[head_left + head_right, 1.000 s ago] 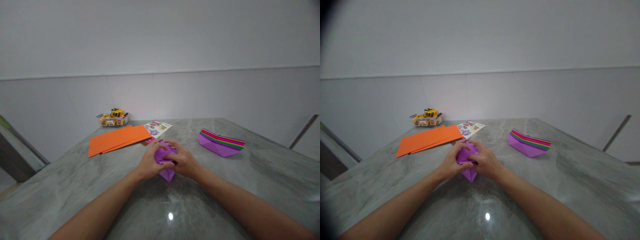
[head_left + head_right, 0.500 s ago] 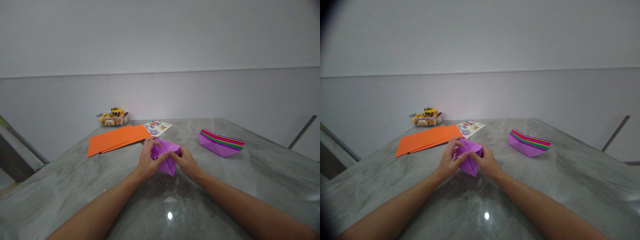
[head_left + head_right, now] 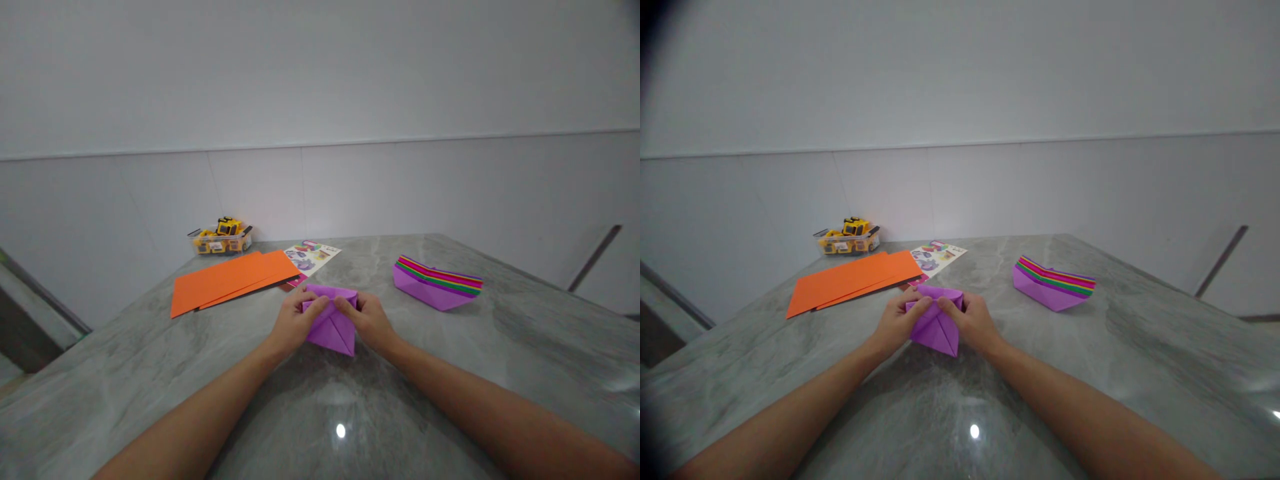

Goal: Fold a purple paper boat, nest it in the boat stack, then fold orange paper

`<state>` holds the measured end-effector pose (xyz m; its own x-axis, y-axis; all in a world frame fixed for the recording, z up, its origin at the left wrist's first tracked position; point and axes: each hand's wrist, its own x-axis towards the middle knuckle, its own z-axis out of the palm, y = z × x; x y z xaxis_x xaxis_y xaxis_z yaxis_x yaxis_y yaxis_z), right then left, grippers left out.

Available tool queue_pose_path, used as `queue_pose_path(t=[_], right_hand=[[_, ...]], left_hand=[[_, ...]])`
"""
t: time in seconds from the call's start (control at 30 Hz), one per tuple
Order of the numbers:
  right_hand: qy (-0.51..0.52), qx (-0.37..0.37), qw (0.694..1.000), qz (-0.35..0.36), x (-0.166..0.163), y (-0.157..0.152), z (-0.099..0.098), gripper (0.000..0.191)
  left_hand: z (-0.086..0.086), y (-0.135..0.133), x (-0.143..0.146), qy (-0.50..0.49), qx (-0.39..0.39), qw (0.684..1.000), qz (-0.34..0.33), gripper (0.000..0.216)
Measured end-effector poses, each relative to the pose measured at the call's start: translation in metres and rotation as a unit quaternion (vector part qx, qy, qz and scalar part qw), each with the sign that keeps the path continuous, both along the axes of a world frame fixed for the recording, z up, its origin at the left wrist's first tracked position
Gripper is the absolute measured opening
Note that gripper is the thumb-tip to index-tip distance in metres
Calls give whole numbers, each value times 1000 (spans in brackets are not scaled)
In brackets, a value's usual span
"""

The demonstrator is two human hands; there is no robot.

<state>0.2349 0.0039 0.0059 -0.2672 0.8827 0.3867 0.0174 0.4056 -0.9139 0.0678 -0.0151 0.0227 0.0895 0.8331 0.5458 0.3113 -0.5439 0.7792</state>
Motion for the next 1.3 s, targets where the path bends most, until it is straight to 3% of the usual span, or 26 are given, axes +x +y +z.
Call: queue_pose_path(t=[0.27, 0.57, 0.97, 1.3], right_hand=[[-9, 25, 1000, 10, 3, -4, 6, 35], [-52, 57, 997, 3, 6, -1, 6, 33], [2, 8, 1000, -4, 6, 6, -1, 58], [13, 3, 1000, 7, 4, 4, 2, 54]], left_hand=[[1, -4, 0, 31, 55, 998, 9, 35], [2, -5, -3, 69, 51, 996, -4, 36], [1, -5, -1, 64, 64, 995, 40, 31], [4, -7, 0, 56, 63, 995, 49, 31]])
